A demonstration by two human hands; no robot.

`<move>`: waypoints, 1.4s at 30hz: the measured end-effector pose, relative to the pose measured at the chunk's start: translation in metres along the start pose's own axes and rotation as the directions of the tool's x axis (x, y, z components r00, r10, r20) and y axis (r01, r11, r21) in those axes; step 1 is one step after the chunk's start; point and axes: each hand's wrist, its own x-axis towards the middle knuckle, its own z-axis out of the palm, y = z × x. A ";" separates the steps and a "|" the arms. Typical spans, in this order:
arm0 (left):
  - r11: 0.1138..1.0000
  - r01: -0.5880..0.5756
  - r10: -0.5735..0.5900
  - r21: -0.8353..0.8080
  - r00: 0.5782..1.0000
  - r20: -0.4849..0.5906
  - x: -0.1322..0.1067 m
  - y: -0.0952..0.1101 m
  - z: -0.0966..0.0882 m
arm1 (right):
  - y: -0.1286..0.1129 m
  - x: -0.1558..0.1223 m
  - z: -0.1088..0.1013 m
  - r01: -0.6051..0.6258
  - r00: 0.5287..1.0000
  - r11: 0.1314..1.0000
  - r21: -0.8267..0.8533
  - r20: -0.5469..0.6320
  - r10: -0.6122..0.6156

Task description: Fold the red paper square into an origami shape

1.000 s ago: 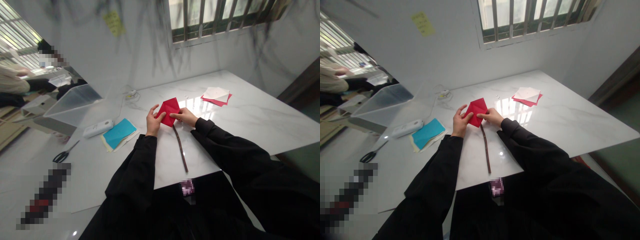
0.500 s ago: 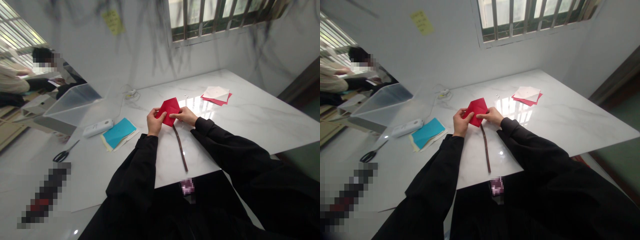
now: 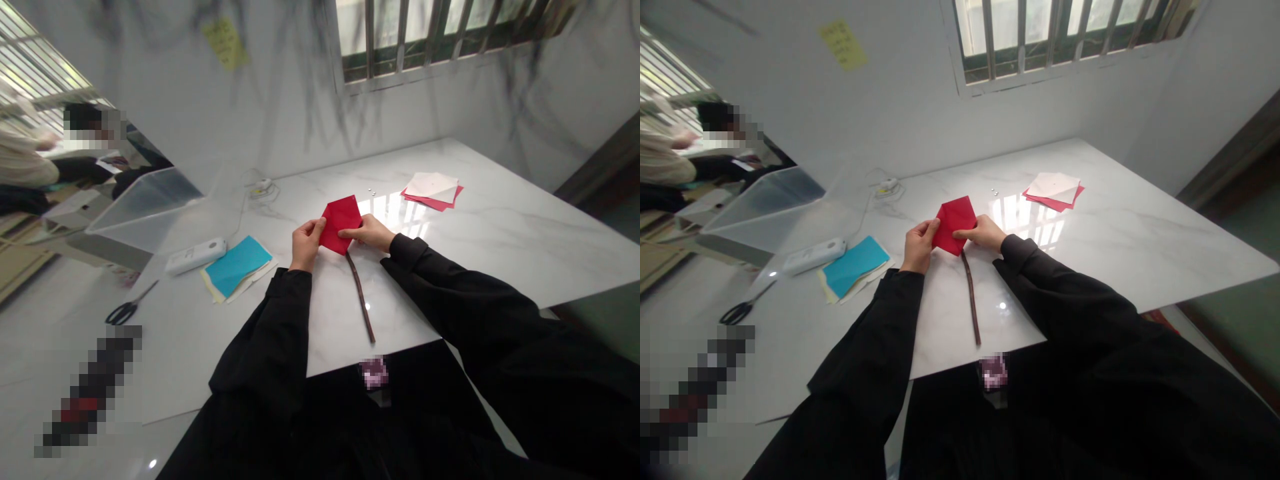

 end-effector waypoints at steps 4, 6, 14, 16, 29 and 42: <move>0.999 0.047 -0.047 -0.008 0.998 -0.032 0.001 -0.004 -0.003 | 0.000 0.001 0.000 -0.009 1.000 1.000 -0.011 0.013 0.009; 0.998 0.061 -0.062 -0.016 0.998 -0.030 0.000 -0.004 -0.003 | 0.001 0.001 -0.001 -0.016 1.000 1.000 -0.014 0.016 0.016; 0.994 0.107 -0.108 -0.039 0.994 -0.020 -0.001 -0.003 -0.002 | 0.000 0.000 -0.001 -0.021 1.000 1.000 -0.015 0.021 0.022; 0.990 0.126 -0.127 -0.061 0.992 -0.016 -0.001 -0.001 -0.002 | -0.002 -0.001 -0.001 -0.024 1.000 1.000 -0.012 0.017 0.024; 0.954 0.185 -0.171 -0.236 0.982 0.080 -0.013 0.004 0.015 | 0.007 0.005 -0.001 -0.019 0.997 0.986 0.167 -0.066 0.030; 0.963 0.156 -0.164 -0.221 0.986 -0.020 -0.014 0.002 0.020 | -0.001 0.001 0.002 0.022 0.996 0.980 0.199 -0.093 -0.003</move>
